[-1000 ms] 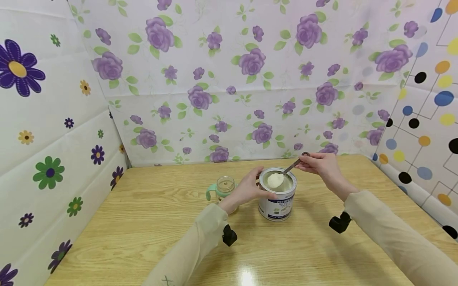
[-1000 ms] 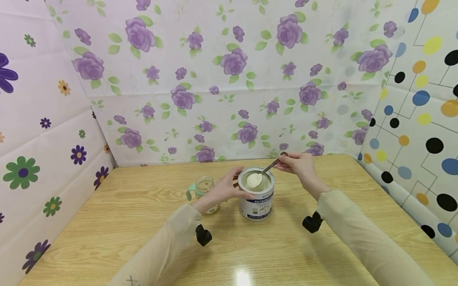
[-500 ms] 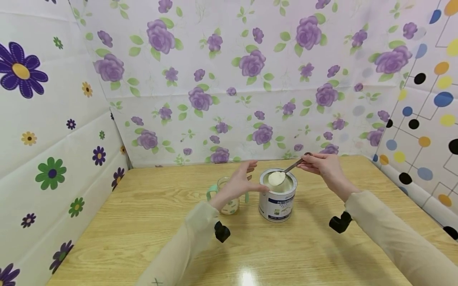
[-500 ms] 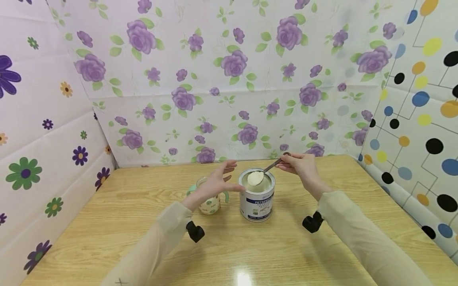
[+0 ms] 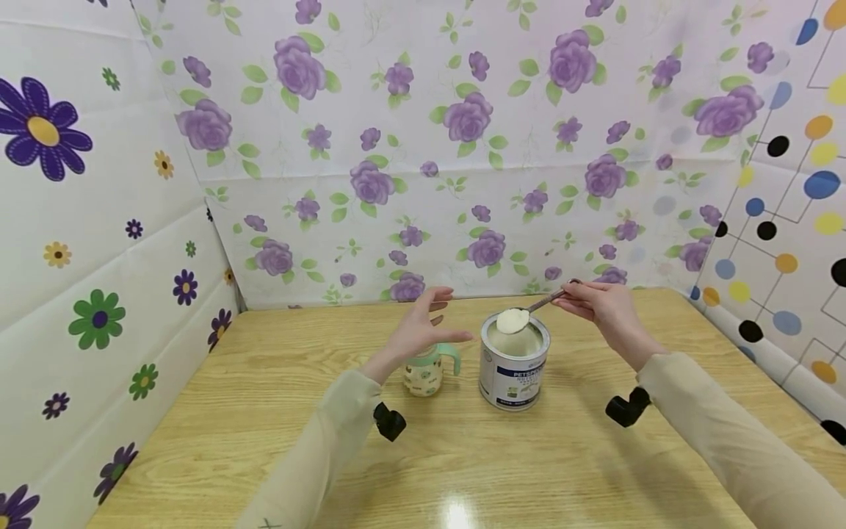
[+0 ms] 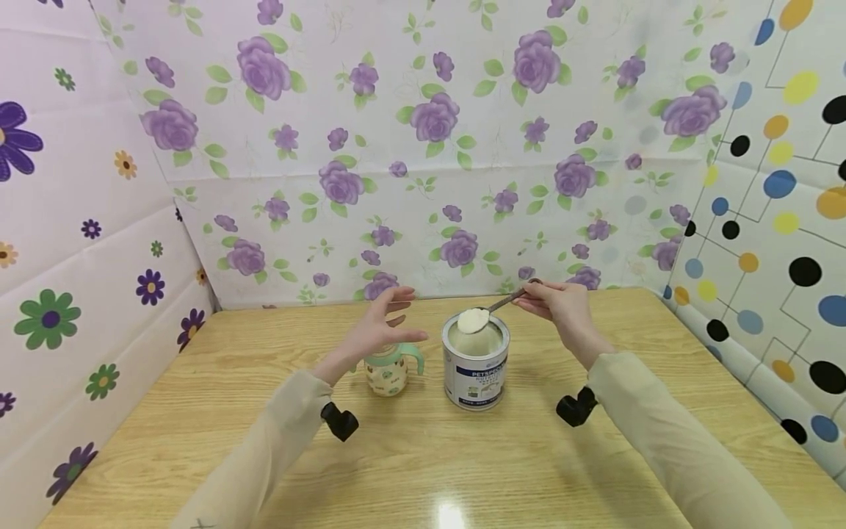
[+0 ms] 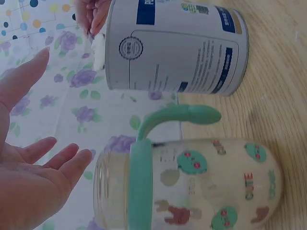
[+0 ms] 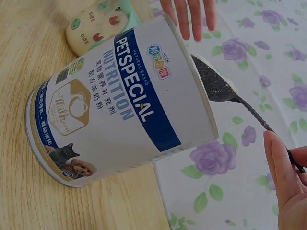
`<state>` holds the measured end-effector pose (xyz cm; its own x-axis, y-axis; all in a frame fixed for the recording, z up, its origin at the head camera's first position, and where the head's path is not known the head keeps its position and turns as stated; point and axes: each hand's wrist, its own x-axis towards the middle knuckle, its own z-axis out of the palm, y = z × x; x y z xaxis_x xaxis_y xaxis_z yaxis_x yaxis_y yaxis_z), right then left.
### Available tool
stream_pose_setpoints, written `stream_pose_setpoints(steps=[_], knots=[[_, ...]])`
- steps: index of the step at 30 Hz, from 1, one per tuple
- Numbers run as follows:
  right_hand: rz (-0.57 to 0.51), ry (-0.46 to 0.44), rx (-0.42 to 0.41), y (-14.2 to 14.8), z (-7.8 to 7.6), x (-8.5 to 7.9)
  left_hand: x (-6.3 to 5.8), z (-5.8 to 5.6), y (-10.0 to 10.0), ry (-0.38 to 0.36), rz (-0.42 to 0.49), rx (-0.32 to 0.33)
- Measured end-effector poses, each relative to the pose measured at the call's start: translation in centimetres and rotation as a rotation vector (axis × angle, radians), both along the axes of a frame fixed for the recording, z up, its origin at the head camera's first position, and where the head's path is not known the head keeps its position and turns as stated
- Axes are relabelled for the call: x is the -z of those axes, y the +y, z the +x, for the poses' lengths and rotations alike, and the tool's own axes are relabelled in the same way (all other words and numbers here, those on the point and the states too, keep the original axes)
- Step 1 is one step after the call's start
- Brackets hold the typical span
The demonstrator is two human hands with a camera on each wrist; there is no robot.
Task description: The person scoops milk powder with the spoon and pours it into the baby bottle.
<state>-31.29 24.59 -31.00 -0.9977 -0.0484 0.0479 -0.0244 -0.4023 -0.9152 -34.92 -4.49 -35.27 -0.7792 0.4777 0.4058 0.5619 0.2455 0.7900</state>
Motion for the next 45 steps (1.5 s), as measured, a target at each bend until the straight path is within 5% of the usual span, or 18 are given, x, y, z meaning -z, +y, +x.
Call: stream_pose_setpoints(steps=[5,12,19,20,21,23,27,28,31,36,45], knots=[[-0.041,0.021,-0.014,-0.4,0.1,-0.4,0.5,-0.8,-1.5,-0.011,0.015,-0.024],[-0.032,0.051,-0.039,-1.3,0.1,-1.0,-0.3,-0.3,-3.4,-0.035,0.044,-0.031],[-0.046,0.017,-0.008,-2.8,-0.8,-1.4,1.4,-2.3,-5.5,-0.073,-0.004,-0.084],[-0.046,0.013,-0.003,-3.0,-1.0,-1.3,1.4,-2.3,-5.7,-0.086,-0.011,-0.093],[-0.069,0.022,-0.032,-2.2,-3.4,0.3,1.3,-2.1,-5.9,-0.098,-0.021,-0.104],[-0.063,0.02,-0.039,-2.8,-3.6,0.3,1.5,-2.0,-6.3,-0.103,-0.029,-0.112],[-0.053,0.003,-0.06,-3.9,-3.6,-0.1,0.5,-0.4,-6.5,-0.104,-0.032,-0.115],[-0.036,-0.014,-0.032,-5.1,-1.6,-1.6,0.4,-0.2,-6.6,-0.104,-0.027,-0.108],[-0.046,0.002,-0.083,-4.8,-3.9,-0.3,-0.6,1.2,-6.5,-0.137,-0.026,-0.106],[-0.056,0.036,-0.148,-4.4,-8.6,3.1,0.3,1.2,-7.0,-0.177,-0.053,-0.032],[-0.027,0.109,-0.038,-6.6,-10.4,5.5,0.0,2.3,-7.1,-0.203,-0.036,0.079]])
